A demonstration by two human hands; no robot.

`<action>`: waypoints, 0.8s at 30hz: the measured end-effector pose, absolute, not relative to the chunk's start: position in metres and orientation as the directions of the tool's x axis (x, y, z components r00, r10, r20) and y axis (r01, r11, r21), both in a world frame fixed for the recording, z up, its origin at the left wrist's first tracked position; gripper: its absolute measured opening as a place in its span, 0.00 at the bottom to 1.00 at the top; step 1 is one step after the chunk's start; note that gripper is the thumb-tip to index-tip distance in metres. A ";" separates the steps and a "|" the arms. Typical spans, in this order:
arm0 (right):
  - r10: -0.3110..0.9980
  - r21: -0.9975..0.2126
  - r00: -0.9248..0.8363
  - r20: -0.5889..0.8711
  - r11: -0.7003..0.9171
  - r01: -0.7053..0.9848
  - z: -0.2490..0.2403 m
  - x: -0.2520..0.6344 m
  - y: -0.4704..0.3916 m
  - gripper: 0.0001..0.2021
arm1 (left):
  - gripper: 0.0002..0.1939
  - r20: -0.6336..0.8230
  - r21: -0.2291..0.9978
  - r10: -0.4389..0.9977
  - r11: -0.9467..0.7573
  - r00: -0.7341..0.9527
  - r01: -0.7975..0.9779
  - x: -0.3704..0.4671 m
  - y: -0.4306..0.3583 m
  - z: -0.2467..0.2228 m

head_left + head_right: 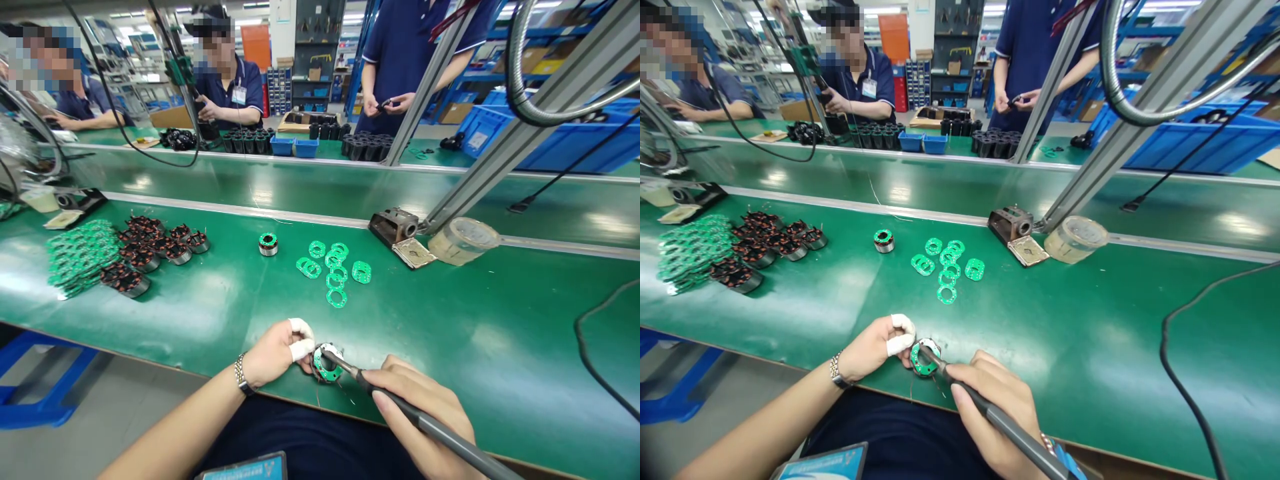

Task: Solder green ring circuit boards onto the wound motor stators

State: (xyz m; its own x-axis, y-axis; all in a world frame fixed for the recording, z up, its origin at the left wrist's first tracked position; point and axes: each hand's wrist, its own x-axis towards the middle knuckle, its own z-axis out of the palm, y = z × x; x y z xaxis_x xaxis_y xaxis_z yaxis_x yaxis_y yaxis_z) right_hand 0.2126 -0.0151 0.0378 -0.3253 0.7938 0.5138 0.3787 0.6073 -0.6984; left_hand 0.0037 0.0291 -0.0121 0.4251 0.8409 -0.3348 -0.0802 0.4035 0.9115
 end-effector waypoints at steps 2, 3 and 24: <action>0.788 -0.689 -0.322 0.526 0.616 0.383 0.038 0.214 -0.015 0.08 | 0.14 -0.333 0.912 0.841 0.402 0.426 -0.080 0.003 0.029 -0.012; 0.784 -0.684 -0.322 0.531 0.621 0.383 0.037 0.215 -0.014 0.09 | 0.14 -0.332 0.912 0.842 0.401 0.425 -0.082 0.003 0.029 -0.012; 0.744 -0.627 -0.513 0.428 0.653 0.424 0.015 0.199 0.009 0.15 | 0.06 0.060 0.865 0.831 -0.320 0.553 0.386 -0.011 -0.002 -0.001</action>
State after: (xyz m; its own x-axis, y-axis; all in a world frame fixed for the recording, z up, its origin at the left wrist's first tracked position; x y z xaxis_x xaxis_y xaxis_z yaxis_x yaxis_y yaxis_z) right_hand 0.1995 0.0095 0.0155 -0.5133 0.7441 0.4276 0.4241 0.6531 -0.6273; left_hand -0.0113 -0.0025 -0.0010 0.5531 0.8309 0.0603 0.3861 -0.3198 0.8652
